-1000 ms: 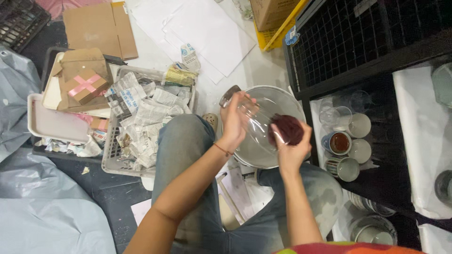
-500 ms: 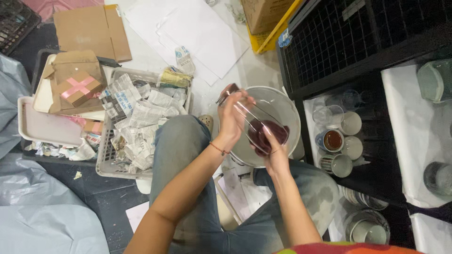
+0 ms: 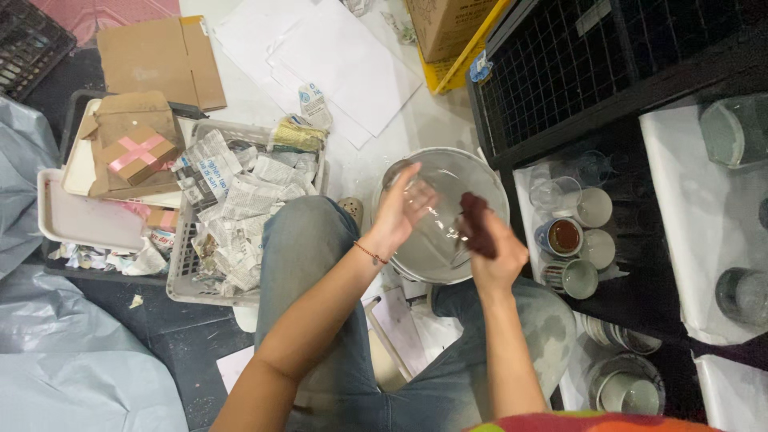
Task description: The person washes and dries several glass tumblers one by one. They rinse each glass in a bucket of water, wipe it dry with a maroon cloth, and place it on a nearby shelf.
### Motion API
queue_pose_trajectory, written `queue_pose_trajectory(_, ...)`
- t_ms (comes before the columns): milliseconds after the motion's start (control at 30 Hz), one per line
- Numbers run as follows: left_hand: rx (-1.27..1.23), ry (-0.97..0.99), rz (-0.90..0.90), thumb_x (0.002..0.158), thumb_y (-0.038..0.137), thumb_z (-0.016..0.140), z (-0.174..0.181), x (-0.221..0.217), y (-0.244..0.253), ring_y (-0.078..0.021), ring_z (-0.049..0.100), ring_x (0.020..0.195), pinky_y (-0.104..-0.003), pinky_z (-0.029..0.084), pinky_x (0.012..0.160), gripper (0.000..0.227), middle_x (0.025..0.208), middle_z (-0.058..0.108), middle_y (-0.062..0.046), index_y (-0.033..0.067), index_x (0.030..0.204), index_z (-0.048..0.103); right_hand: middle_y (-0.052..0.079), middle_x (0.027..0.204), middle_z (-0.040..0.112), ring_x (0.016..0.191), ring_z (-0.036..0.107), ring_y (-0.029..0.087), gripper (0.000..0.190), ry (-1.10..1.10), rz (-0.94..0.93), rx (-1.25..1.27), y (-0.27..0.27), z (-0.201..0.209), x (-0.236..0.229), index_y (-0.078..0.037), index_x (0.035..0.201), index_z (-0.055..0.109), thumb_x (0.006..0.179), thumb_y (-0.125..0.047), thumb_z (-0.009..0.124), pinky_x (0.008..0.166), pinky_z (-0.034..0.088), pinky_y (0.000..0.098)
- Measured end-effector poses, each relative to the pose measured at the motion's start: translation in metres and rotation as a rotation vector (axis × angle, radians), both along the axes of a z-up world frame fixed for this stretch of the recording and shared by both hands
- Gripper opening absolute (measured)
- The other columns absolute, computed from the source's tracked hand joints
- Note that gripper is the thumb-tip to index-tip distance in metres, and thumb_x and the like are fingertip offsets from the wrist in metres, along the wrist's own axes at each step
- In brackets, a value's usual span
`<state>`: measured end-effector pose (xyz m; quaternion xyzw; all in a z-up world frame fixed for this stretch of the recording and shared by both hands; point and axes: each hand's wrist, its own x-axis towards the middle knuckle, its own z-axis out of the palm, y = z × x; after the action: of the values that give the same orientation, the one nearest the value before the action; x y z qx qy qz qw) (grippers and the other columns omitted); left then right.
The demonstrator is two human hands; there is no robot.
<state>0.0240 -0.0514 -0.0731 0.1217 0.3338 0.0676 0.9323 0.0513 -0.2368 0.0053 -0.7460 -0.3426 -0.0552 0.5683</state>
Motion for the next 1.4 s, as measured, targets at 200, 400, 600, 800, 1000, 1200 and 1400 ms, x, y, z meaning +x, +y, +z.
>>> queue_pose_trajectory(200,0.032,-0.341,0.161,0.092,0.036,0.069,0.007,0.017,-0.006,-0.0254,0.065,0.109,-0.040,0.055,0.101,0.031,0.111,0.068,-0.007,0.0114,0.108,0.058,0.012,0.120,0.071,0.109,0.070,0.017,0.035,0.471,-0.236,0.215,0.015,-0.005,-0.008,-0.003,0.121,0.058,0.093,0.001,0.078,0.097,0.057,0.0298)
queue_pose_trajectory(400,0.105,-0.139,0.045,0.092,0.033,0.069,-0.009,0.011,0.003,-0.0237,0.065,0.104,-0.040,0.054,0.091,0.036,0.108,0.067,-0.005,0.0097,0.118,0.061,0.012,0.111,0.073,0.103,0.069,0.023,0.052,-0.328,-0.096,-0.275,-0.005,0.001,-0.008,-0.007,0.117,0.065,0.070,0.001,0.086,0.094,0.057,0.0342)
queue_pose_trajectory(600,0.150,-0.154,0.093,0.099,0.034,0.068,0.015,0.001,-0.015,-0.0316,0.072,0.113,-0.042,0.058,0.099,0.071,0.138,0.059,-0.021,0.0035,0.152,0.032,0.010,0.110,0.072,0.100,0.070,0.023,0.041,-0.135,-0.373,-0.097,0.008,-0.008,-0.011,-0.006,0.122,0.064,0.086,-0.002,0.082,0.091,0.057,0.0358)
queue_pose_trajectory(800,0.413,-0.367,-0.003,0.090,0.032,0.064,0.047,0.003,-0.026,-0.0327,0.064,0.116,-0.046,0.051,0.100,0.085,0.140,0.052,-0.016,0.0402,0.152,0.006,0.009,0.104,0.069,0.087,0.072,0.024,0.034,0.656,-0.359,0.433,0.017,-0.010,-0.007,-0.007,0.115,0.050,0.090,-0.002,0.073,0.069,0.060,0.0401)
queue_pose_trajectory(1000,0.176,-0.297,0.082,0.099,0.036,0.068,0.031,0.014,-0.011,-0.0298,0.062,0.119,-0.048,0.054,0.099,0.045,0.126,0.061,-0.010,0.0023,0.123,0.050,0.016,0.100,0.071,0.078,0.073,0.028,0.029,1.035,-0.229,0.431,0.024,-0.024,-0.026,-0.003,0.115,0.056,0.090,-0.003,0.070,0.058,0.062,0.0393)
queue_pose_trajectory(1200,0.501,0.067,-0.080,0.088,0.034,0.071,0.023,0.004,0.000,-0.0281,0.066,0.103,-0.045,0.055,0.081,0.043,0.113,0.064,-0.009,0.0089,0.118,0.054,0.017,0.120,0.071,0.110,0.070,0.027,0.056,-0.090,-0.248,-0.187,-0.002,-0.039,-0.025,-0.006,0.120,0.062,0.068,0.005,0.083,0.093,0.057,0.0370)
queue_pose_trajectory(1400,0.586,-0.277,0.012,0.103,0.042,0.070,0.034,-0.009,-0.025,-0.0292,0.066,0.121,-0.031,0.060,0.093,0.077,0.135,0.063,-0.020,-0.0003,0.157,0.036,0.012,0.123,0.071,0.116,0.069,0.019,0.054,-0.023,-0.333,0.097,-0.003,-0.053,-0.015,-0.004,0.125,0.060,0.076,0.006,0.078,0.100,0.056,0.0322)
